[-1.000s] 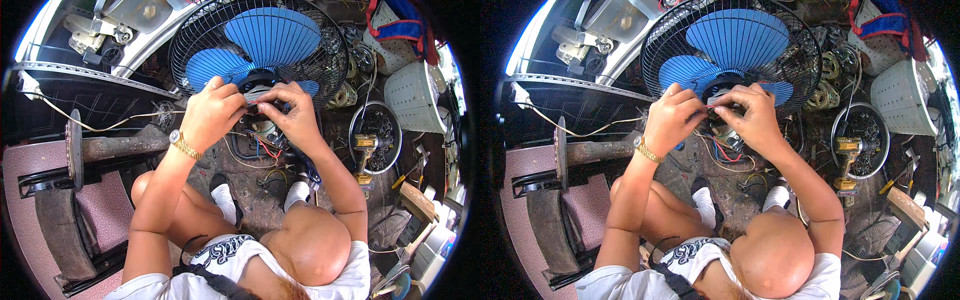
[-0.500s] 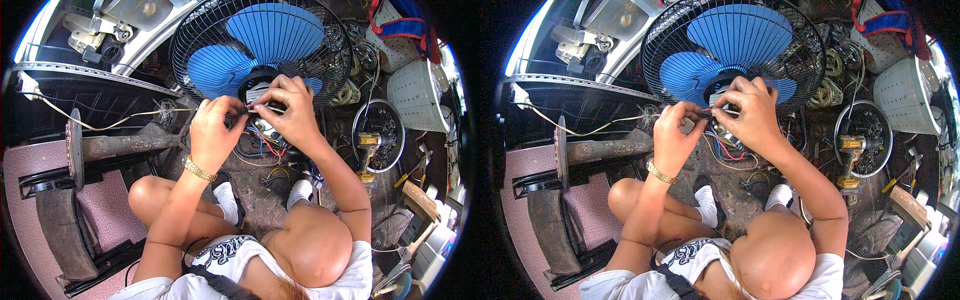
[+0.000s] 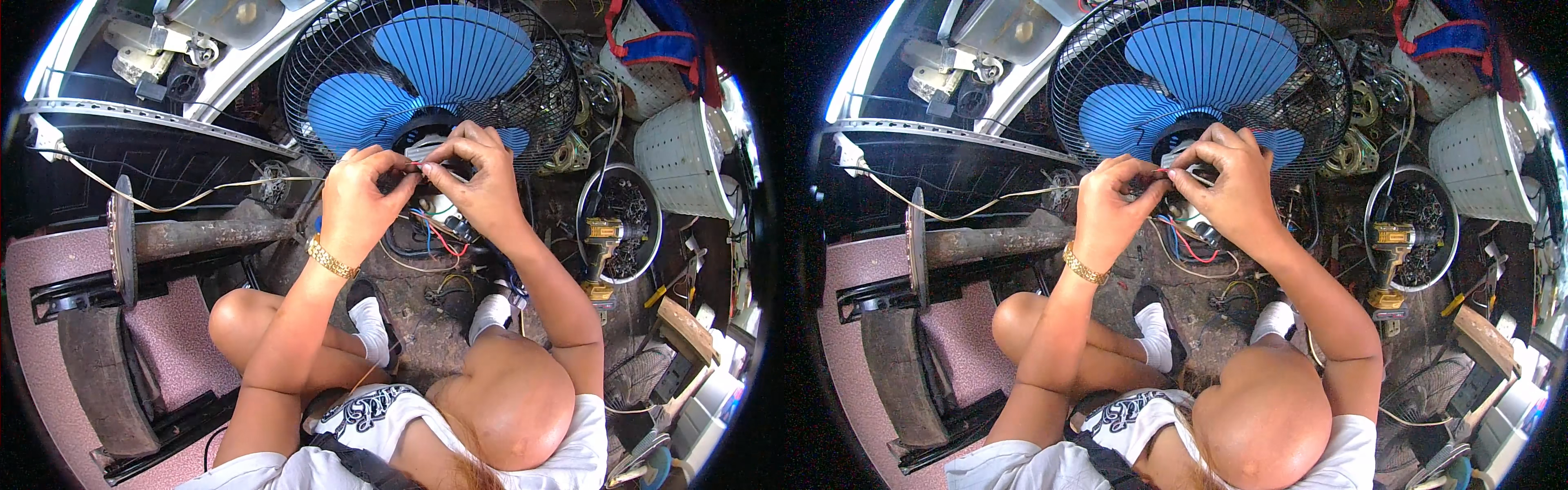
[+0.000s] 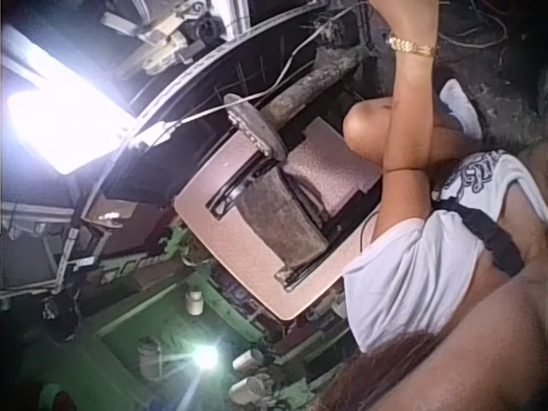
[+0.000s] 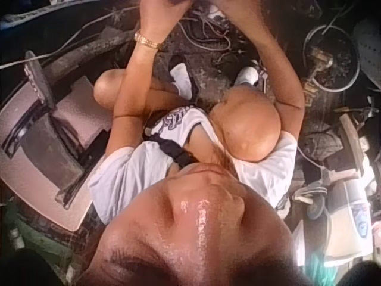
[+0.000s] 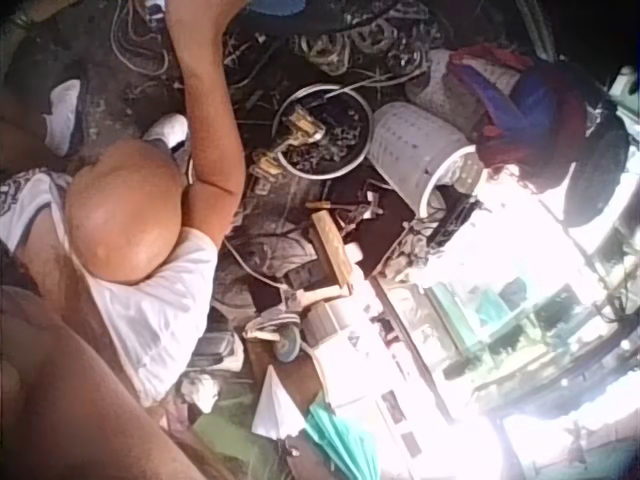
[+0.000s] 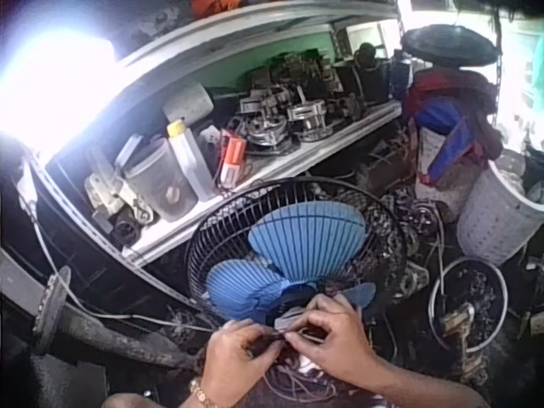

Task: The person works on the motor assembly of a disassembled fan by hand and using a screwdriver. The person manipulates wires, applies tape to the motor housing, and secures components with a screwdriver while sitting on the floor surrounded by tools and parts.

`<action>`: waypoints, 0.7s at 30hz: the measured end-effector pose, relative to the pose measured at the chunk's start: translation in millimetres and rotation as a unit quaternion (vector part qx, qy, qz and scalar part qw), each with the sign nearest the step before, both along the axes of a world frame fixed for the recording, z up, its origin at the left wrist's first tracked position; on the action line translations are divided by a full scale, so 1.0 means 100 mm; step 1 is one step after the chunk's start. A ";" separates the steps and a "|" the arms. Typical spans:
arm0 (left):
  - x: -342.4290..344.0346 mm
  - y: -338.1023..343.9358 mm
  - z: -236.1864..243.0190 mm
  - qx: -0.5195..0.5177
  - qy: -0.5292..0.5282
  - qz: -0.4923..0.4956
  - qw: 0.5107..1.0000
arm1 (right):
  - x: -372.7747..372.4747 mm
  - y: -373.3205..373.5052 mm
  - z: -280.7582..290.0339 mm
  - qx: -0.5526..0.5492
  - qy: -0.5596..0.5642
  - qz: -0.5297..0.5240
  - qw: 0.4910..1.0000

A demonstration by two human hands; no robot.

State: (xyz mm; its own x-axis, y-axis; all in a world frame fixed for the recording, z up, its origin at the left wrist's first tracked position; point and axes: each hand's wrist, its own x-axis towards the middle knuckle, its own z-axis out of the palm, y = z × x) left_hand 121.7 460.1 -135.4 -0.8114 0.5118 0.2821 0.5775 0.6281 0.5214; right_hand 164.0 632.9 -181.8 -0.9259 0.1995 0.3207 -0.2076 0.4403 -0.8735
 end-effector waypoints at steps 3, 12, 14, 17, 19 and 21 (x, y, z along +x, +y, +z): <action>0.02 -0.03 -0.01 0.007 0.025 0.008 1.000 | 0.01 -0.03 0.00 0.007 -0.011 -0.017 1.000; 0.15 -0.11 -0.04 -0.015 0.174 -0.016 0.985 | 0.04 -0.05 0.10 0.139 0.009 -0.013 0.990; 0.14 -0.12 -0.02 -0.027 0.194 -0.026 0.980 | 0.05 -0.05 0.11 0.146 0.005 -0.009 0.989; 0.11 -0.13 -0.03 -0.031 0.211 -0.043 0.976 | 0.06 -0.05 0.13 0.145 0.010 -0.009 0.989; 0.11 -0.12 -0.02 -0.032 0.209 -0.044 0.976 | 0.06 -0.05 0.13 0.142 0.014 -0.009 0.990; 0.10 -0.13 -0.03 -0.029 0.205 -0.041 0.978 | 0.06 -0.05 0.12 0.141 0.017 -0.008 0.990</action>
